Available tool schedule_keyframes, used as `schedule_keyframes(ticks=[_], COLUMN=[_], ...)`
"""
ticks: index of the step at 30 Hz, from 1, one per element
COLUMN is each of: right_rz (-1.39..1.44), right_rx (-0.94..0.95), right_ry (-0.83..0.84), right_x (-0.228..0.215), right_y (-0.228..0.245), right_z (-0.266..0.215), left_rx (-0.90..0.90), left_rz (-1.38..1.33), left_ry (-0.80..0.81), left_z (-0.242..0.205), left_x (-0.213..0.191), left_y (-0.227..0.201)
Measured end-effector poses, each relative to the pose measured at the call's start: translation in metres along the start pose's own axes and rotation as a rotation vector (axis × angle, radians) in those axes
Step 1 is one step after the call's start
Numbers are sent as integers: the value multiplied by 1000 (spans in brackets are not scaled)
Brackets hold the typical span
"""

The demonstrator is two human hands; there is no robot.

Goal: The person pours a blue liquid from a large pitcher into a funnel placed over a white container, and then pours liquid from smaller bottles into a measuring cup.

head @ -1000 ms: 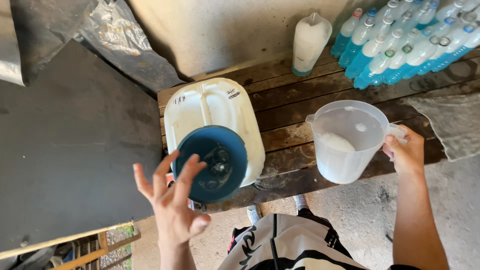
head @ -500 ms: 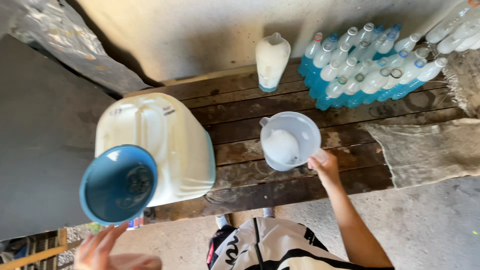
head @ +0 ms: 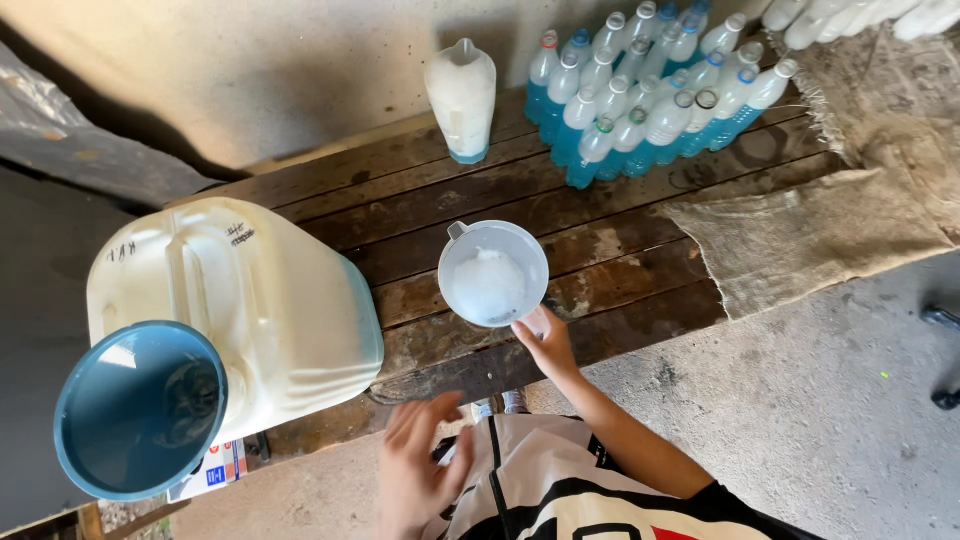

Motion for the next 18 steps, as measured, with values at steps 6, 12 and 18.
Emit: schedule_keyframes(ticks=[6,12,18], right_rz=[-104,-305,-104], right_rx=[228,404,363], right_ry=[3,39,7], right_x=[8,-17,-60], right_y=[28,10,-14], right_z=[-13,-24,-66], left_rx=[-30,-293,-318], left_rz=[-103,-119,-235], left_ry=[389,647,434], left_z=[15,3,9], left_x=[49,100,127], left_y=[25,68,63])
Point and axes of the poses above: each hand's wrist, its own z-axis towards the middle knuckle, its own x-axis out of the palm, y = z × x, the point moved 3 cm from there along z, towards the middle knuckle, and after that the axes turned 3 degrees about z, right-handed, at the moved point
